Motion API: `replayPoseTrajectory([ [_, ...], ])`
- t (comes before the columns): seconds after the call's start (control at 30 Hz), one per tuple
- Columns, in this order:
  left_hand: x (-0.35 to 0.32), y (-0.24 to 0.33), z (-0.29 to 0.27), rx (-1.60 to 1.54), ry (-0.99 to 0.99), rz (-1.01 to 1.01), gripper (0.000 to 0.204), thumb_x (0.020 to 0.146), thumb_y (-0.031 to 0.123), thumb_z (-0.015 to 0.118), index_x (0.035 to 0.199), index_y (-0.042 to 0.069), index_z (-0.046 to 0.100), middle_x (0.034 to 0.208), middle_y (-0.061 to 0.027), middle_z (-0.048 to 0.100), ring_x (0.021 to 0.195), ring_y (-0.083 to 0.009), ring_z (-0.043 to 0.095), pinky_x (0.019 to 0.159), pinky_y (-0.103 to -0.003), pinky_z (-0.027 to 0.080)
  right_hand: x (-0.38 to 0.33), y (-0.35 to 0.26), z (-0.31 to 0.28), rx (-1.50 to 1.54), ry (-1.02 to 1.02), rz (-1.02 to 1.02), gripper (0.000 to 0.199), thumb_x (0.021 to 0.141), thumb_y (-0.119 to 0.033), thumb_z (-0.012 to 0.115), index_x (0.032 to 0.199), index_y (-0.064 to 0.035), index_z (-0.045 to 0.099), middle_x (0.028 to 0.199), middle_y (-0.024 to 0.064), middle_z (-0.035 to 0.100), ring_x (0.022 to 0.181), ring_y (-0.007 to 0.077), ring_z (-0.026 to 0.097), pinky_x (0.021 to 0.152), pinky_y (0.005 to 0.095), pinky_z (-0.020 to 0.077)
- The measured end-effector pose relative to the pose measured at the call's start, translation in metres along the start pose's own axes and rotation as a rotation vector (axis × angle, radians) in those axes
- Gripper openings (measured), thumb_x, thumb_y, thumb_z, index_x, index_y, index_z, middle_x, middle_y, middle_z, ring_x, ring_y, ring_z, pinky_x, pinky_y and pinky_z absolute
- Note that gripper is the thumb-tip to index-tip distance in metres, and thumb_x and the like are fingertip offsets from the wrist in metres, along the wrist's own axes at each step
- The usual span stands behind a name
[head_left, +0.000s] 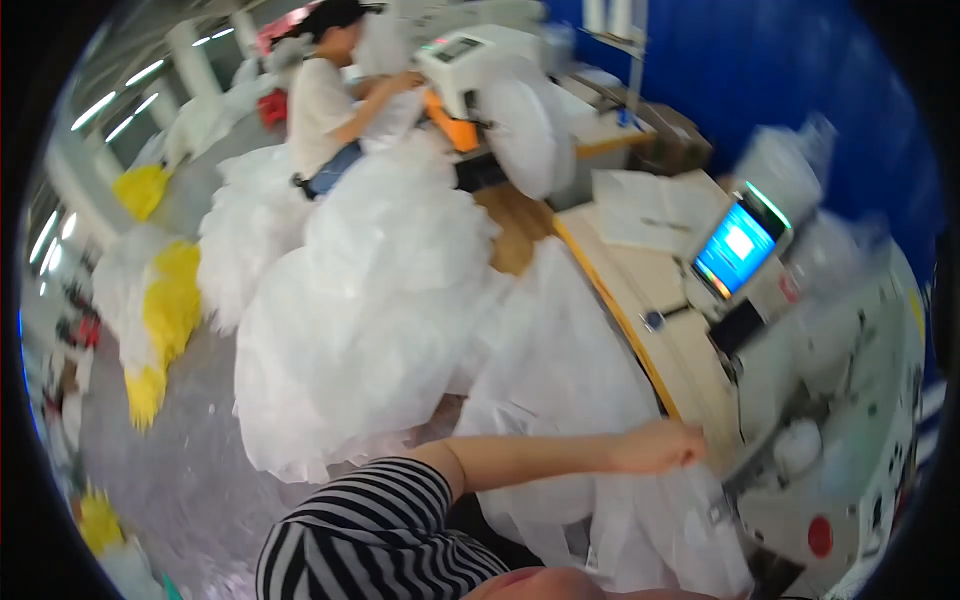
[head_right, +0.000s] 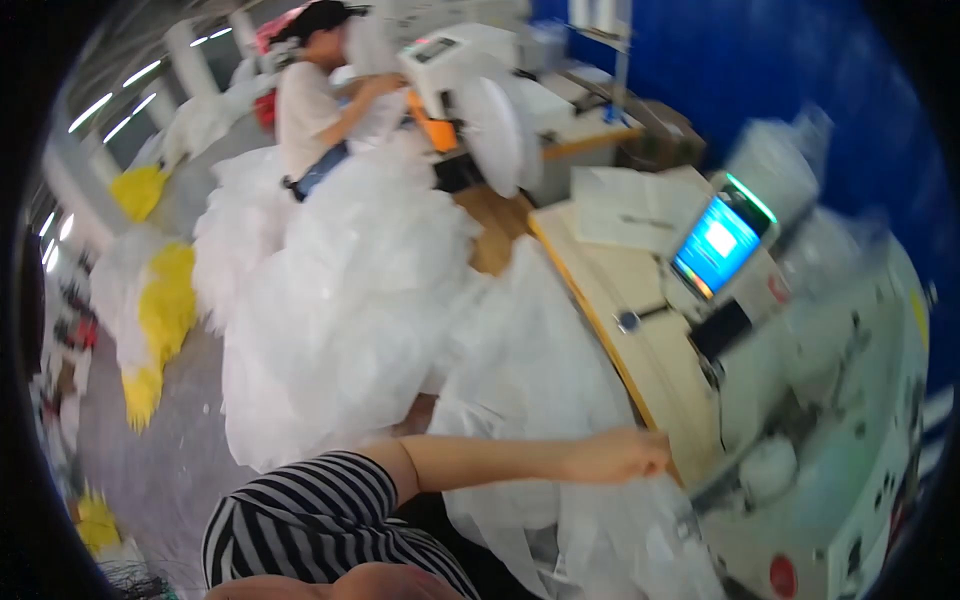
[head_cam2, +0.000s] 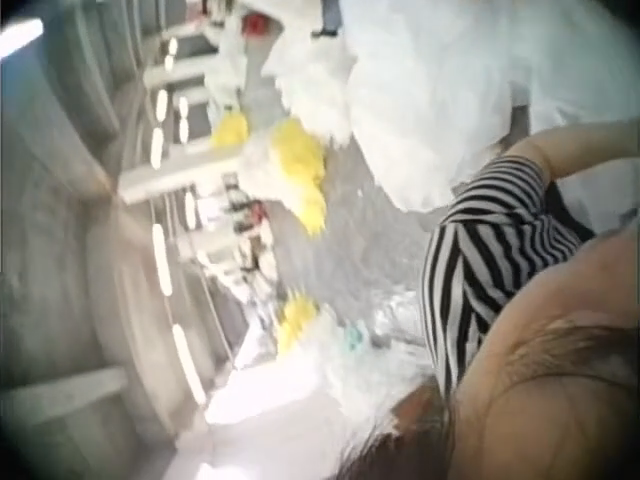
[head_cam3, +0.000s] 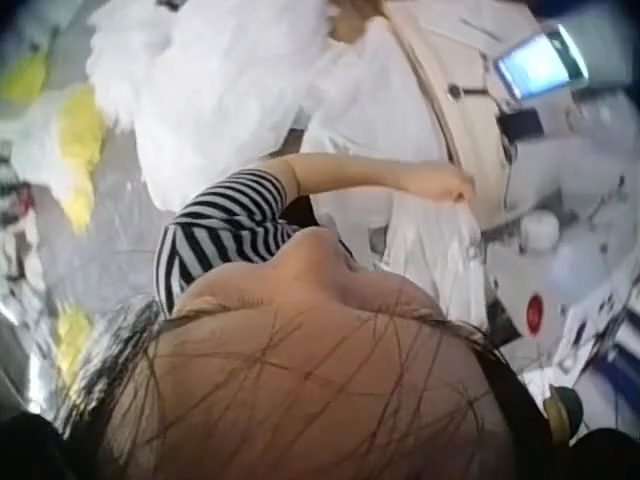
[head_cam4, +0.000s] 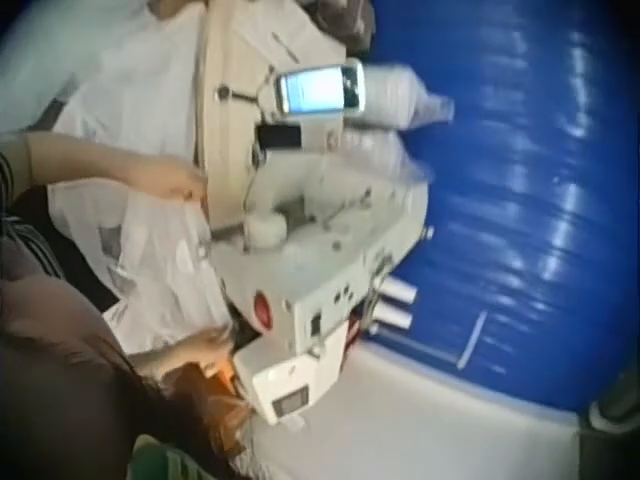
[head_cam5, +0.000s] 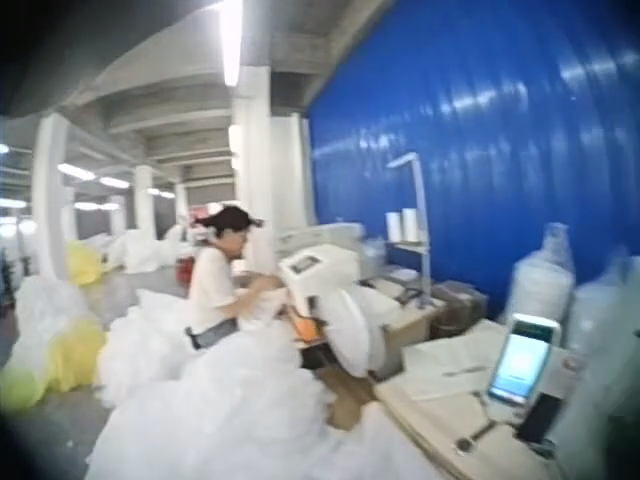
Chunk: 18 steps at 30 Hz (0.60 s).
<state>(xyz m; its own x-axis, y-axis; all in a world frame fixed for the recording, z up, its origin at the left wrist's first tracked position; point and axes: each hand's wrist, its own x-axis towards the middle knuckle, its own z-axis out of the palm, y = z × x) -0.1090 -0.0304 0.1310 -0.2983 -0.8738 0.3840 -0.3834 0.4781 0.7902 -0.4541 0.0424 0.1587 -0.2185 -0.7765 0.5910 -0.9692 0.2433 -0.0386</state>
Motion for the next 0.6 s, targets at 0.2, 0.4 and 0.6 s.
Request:
replayPoseTrajectory([
  [0.2,-0.136,-0.021,-0.163,0.678,0.341,-0.600,0.024,0.085,0.018,0.054,0.106,0.008,0.060,0.096,-0.0079,0.064,0.087,-0.0262,0.062,0.075,-0.036,0.049,0.019,-0.008,0.002,-0.177,0.230,-0.245,0.030,0.088,-0.028,0.062,0.088,0.0014,0.061,0.072,0.0151,0.059,0.058,0.0282,0.054,0.054,0.0376,0.0440],
  [0.4,-0.350,-0.102,-0.466,1.650,1.337,-0.470,0.029,0.079,0.001,0.053,0.107,0.004,0.055,0.106,-0.0181,0.059,0.100,-0.0365,0.054,0.087,-0.041,0.044,-0.006,-0.043,0.002,-0.704,0.372,-0.267,0.031,0.087,-0.028,0.063,0.091,0.0021,0.060,0.074,0.0148,0.059,0.060,0.0281,0.055,0.056,0.0374,0.0455],
  [0.6,-0.466,-0.126,-0.495,1.257,1.415,-0.919,0.025,0.090,0.025,0.051,0.089,0.002,0.062,0.070,-0.0201,0.062,0.072,-0.0375,0.061,0.066,-0.044,0.047,-0.005,-0.009,-0.002,-0.298,0.416,-0.330,0.030,0.087,-0.024,0.064,0.098,0.0039,0.059,0.081,0.0146,0.062,0.069,0.0298,0.059,0.063,0.0358,0.0492],
])
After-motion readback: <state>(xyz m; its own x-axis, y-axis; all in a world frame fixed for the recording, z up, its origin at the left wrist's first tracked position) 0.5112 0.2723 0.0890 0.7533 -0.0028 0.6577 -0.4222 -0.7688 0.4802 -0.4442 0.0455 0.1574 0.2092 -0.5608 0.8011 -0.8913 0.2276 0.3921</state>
